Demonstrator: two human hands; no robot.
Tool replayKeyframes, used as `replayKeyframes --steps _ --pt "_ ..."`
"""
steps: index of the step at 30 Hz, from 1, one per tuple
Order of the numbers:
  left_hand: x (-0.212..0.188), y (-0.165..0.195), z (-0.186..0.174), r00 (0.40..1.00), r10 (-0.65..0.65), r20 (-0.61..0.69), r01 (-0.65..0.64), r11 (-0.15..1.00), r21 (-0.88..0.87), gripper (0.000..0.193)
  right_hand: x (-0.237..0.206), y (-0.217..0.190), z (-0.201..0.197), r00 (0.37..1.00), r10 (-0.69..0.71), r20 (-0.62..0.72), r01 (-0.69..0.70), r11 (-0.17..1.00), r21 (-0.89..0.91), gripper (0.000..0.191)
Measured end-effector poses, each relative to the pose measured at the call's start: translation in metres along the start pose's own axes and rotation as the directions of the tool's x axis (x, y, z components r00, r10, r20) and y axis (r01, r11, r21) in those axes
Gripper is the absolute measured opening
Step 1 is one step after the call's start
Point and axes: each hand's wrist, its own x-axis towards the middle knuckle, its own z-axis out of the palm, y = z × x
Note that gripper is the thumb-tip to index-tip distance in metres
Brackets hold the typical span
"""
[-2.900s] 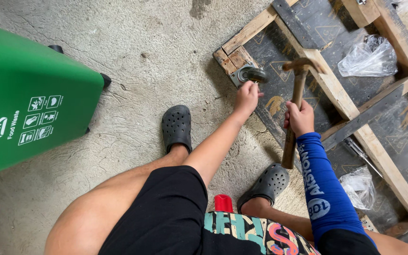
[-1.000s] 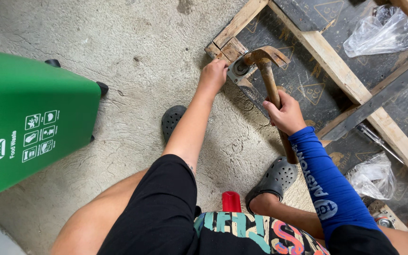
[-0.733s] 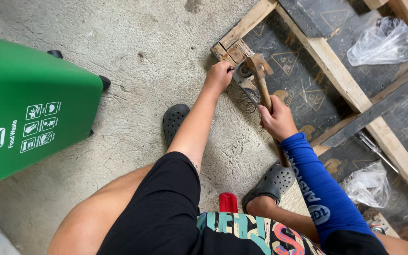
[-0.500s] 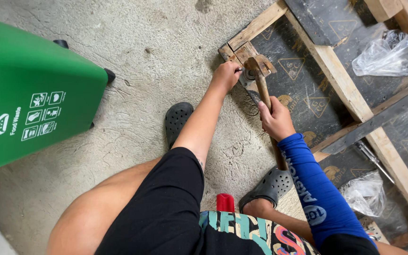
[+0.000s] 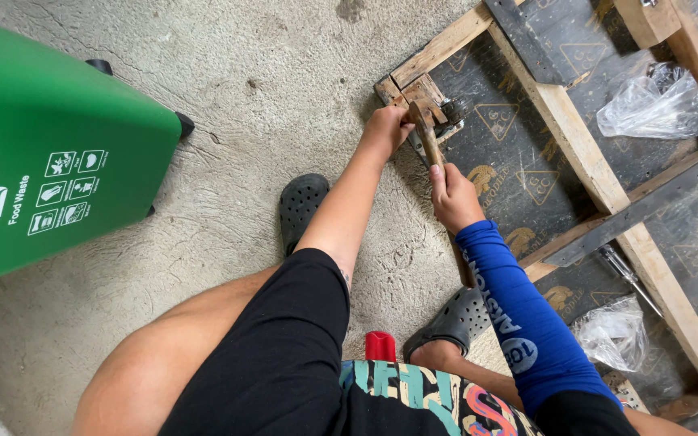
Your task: The person kneels on the floor and uses a hammer to drive nails into a caster wheel, securing it to a wooden pallet. The person repeatedly strikes the nails to fasten the wheel to the wood.
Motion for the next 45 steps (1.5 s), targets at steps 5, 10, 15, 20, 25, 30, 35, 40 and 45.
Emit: replayKeyframes --steps 5,10,15,20,25,30,35,40,45 --pt "0.002 0.003 0.001 0.997 -0.071 0.004 0.071 0.997 -0.039 0.016 -0.004 -0.004 0.000 0.996 -0.081 -0.048 0.081 0.997 0.002 0.039" --pt "0.000 0.004 -0.002 0.994 -0.053 0.095 0.050 0.998 0.033 0.007 -0.002 -0.009 0.004 0.995 0.098 0.009 -0.098 0.995 0.025 0.039" --pt "-0.003 0.002 -0.001 0.998 0.061 -0.005 -0.060 0.997 0.049 0.012 -0.005 -0.007 0.003 0.998 0.041 -0.055 -0.039 0.999 0.035 0.038" --pt "-0.003 -0.001 0.001 0.999 0.019 -0.030 -0.019 1.000 -0.013 0.009 -0.007 -0.007 0.005 0.992 -0.093 -0.085 0.095 0.995 0.010 0.039" --pt "-0.005 -0.001 0.001 1.000 0.008 0.024 -0.007 0.999 -0.048 0.004 -0.003 -0.011 0.006 0.977 0.207 0.047 -0.207 0.978 -0.003 0.037" --pt "-0.003 0.000 0.000 0.999 0.024 -0.040 -0.026 0.999 -0.046 0.015 -0.010 -0.010 0.003 0.995 -0.049 -0.089 0.050 0.999 0.011 0.039" --pt "-0.005 0.001 -0.004 0.997 0.052 -0.054 -0.055 0.997 -0.049 0.013 -0.009 -0.010 0.003 0.995 -0.051 -0.082 0.053 0.998 0.024 0.039" --pt "-0.006 0.007 -0.008 1.000 -0.020 -0.005 0.020 0.998 -0.065 0.007 -0.004 -0.011 0.000 0.974 0.218 0.060 -0.222 0.973 0.072 0.039" --pt "-0.021 0.001 -0.002 0.991 -0.011 -0.135 0.006 0.999 -0.037 0.027 -0.011 -0.008 -0.001 0.984 -0.140 -0.108 0.146 0.988 0.058 0.041"
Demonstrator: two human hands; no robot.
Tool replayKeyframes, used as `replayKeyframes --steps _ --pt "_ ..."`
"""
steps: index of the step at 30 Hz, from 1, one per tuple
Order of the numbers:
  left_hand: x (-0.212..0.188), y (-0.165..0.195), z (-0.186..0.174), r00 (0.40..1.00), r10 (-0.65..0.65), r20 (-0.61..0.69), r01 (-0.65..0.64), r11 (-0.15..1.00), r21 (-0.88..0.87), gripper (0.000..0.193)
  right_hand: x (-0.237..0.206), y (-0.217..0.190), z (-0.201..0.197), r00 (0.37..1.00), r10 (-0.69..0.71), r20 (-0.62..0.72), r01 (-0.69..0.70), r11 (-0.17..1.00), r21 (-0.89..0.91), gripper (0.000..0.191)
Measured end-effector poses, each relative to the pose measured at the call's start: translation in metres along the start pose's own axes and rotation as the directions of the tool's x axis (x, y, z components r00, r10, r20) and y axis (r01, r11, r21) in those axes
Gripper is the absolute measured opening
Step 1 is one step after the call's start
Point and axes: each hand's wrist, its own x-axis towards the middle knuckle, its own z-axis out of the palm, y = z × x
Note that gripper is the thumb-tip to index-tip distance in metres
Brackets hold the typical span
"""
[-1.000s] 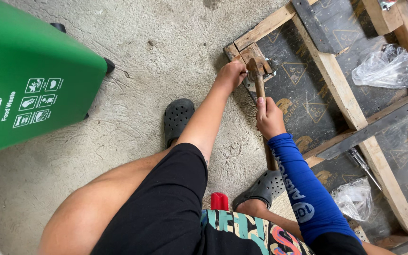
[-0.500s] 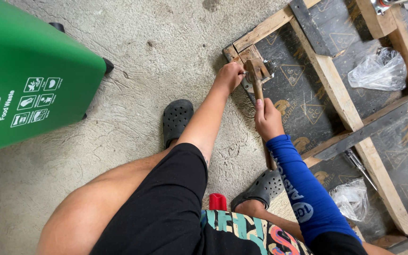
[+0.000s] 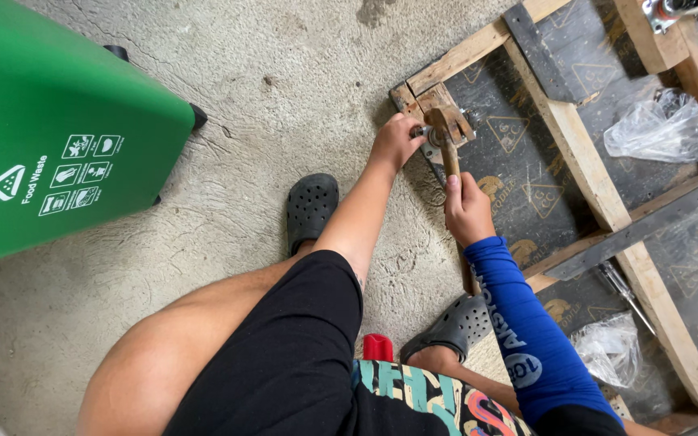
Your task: The person kneels on the floor and uses a hammer to drive nails into a caster wheel, securing it to a wooden pallet. The person repeatedly strikes the nails to fasten the wheel to the wood.
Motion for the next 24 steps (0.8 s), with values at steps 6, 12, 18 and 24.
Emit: replayKeyframes --steps 6,12,18,24 --pt "-0.078 -0.010 0.035 0.997 0.064 0.034 -0.070 0.975 0.211 0.059 -0.001 0.000 -0.004 0.977 0.192 0.088 -0.201 0.975 0.099 0.037" --pt "-0.086 0.006 0.033 0.851 -0.294 0.436 0.037 0.861 0.507 0.087 0.006 -0.003 -0.001 0.981 0.182 0.069 -0.176 0.980 -0.092 0.038" --pt "-0.083 0.008 0.022 0.858 -0.278 0.432 0.074 0.899 0.433 0.089 0.000 0.003 0.006 0.999 0.042 -0.020 -0.043 0.997 -0.063 0.034" --pt "-0.078 0.013 0.018 0.806 -0.345 0.481 0.097 0.879 0.466 0.089 0.005 0.002 0.016 0.999 0.051 -0.013 -0.052 0.988 -0.147 0.032"
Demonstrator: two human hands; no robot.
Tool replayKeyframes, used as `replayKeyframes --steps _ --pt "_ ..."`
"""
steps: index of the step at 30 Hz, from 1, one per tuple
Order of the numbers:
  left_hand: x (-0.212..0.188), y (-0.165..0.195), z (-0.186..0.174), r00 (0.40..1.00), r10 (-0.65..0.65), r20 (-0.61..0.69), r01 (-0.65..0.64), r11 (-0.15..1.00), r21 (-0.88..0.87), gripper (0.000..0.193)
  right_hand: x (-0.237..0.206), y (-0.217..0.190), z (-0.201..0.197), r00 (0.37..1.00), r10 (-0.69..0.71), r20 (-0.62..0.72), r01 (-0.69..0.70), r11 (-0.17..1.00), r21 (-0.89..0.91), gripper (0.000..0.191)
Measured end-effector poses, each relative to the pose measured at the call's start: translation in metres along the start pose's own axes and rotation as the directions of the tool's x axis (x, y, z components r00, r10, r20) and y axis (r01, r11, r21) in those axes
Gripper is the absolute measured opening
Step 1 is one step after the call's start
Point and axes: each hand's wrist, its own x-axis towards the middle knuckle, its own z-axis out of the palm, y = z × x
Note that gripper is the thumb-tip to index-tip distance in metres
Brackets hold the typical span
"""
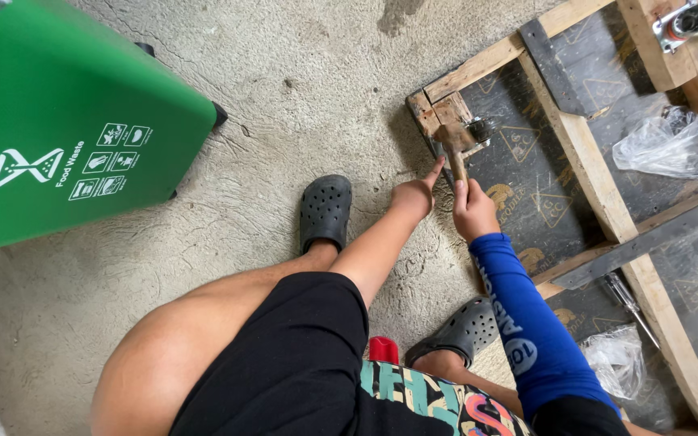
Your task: The person kneels on the floor and uses a hammer to drive nails into a caster wheel, securing it to a wooden pallet. The person repeatedly strikes the nails to fasten the wheel to the wood.
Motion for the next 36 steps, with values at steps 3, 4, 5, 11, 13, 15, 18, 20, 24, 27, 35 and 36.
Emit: replayKeyframes --steps 3,4,5,11,13,15,18,20,24,27,35,36 --pt "-0.002 0.000 -0.006 1.000 0.019 -0.002 -0.019 0.999 0.051 0.097 0.003 -0.006 -0.002 1.000 0.017 0.008 -0.017 1.000 -0.013 0.032" --pt "-0.005 -0.001 -0.006 0.995 0.062 -0.075 -0.061 0.998 0.022 0.097 0.001 -0.008 -0.004 1.000 0.009 0.004 -0.009 1.000 -0.003 0.033" --pt "-0.007 -0.001 -0.006 0.984 0.101 -0.149 -0.103 0.995 -0.006 0.096 -0.002 -0.008 -0.006 0.999 -0.039 -0.022 0.040 0.999 0.020 0.032" --pt "-0.005 0.008 -0.014 0.999 0.015 -0.040 -0.014 0.999 0.043 0.091 -0.012 -0.003 0.000 0.986 -0.153 -0.074 0.156 0.987 0.048 0.029" --pt "-0.004 0.010 -0.018 1.000 -0.010 -0.009 0.010 0.998 0.057 0.095 -0.003 -0.005 0.006 0.999 0.032 -0.009 -0.033 0.995 -0.094 0.030" --pt "-0.006 0.009 -0.016 1.000 0.005 -0.011 -0.004 0.998 0.060 0.097 -0.001 -0.009 0.004 0.998 -0.026 -0.059 0.023 0.999 -0.038 0.029" --pt "-0.007 0.005 -0.012 0.996 0.048 -0.075 -0.044 0.998 0.046 0.095 -0.005 -0.026 -0.011 0.988 -0.133 -0.082 0.139 0.987 0.076 0.026" --pt "-0.007 0.003 -0.016 0.995 0.073 -0.065 -0.067 0.994 0.092 0.091 -0.013 -0.041 -0.027 0.981 -0.170 -0.093 0.183 0.970 0.159 0.025" --pt "-0.024 -0.008 -0.064 0.915 0.402 0.020 -0.363 0.802 0.474 0.075 -0.018 -0.056 -0.053 0.931 -0.295 -0.215 0.330 0.932 0.150 0.028" --pt "-0.091 -0.036 -0.126 0.895 0.341 0.286 -0.445 0.657 0.609 0.072 -0.021 -0.040 -0.050 0.989 -0.104 -0.110 0.134 0.937 0.322 0.034" --pt "-0.250 -0.153 -0.225 0.909 0.417 -0.004 -0.384 0.841 0.381 0.038 -0.030 0.024 0.025 0.956 0.291 0.032 -0.292 0.938 0.189 0.043" --pt "-0.247 -0.156 -0.221 0.915 0.395 -0.081 -0.354 0.884 0.306 0.038 -0.029 0.026 0.028 0.954 0.298 0.033 -0.298 0.929 0.222 0.045"
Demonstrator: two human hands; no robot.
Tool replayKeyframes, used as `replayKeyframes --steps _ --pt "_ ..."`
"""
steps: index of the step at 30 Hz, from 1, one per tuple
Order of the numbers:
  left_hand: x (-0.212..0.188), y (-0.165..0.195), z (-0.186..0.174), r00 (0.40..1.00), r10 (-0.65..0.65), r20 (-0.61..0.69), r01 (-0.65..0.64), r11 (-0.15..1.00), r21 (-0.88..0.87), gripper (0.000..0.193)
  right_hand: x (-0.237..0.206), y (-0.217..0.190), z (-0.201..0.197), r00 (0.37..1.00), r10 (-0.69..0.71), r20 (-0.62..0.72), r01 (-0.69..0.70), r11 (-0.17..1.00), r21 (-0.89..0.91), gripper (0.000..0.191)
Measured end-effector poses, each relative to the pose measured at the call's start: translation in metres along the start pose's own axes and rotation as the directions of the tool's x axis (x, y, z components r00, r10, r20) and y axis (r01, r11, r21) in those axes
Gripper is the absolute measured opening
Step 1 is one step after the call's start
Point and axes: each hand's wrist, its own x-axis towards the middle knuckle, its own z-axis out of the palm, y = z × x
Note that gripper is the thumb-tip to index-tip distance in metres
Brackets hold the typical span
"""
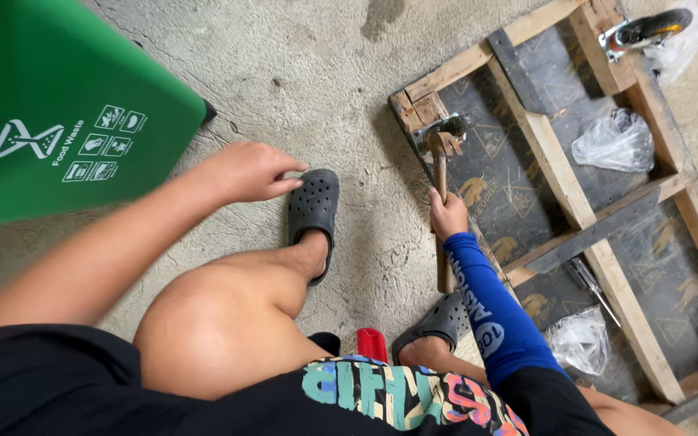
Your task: The person kneels on the floor and uses a hammer to drive nails into a caster wheel, securing it to a wooden pallet. The person repeatedly strikes the nails to fasten the wheel to the wood.
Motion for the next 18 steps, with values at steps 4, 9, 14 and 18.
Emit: replayKeyframes --steps 4,9,14,18 --pt "0.031 0.002 0.041 0.920 0.151 -0.362 -0.264 0.921 -0.287 0.034 0.009 -0.004 -0.009 0.994 -0.107 -0.012 0.108 0.987 0.117 0.046" --pt "0.052 -0.002 0.063 0.942 0.213 -0.258 -0.280 0.925 -0.256 0.031 0.011 0.002 -0.002 0.885 -0.444 -0.140 0.454 0.890 0.042 0.044" --pt "0.056 0.005 0.061 0.976 0.046 -0.211 -0.139 0.883 -0.449 0.036 0.018 -0.013 0.009 0.956 -0.287 -0.067 0.266 0.938 -0.221 0.045" --pt "0.052 0.007 0.061 0.965 0.083 -0.248 -0.186 0.883 -0.431 0.033 0.011 -0.052 -0.024 0.860 -0.493 -0.129 0.501 0.865 0.035 0.042"
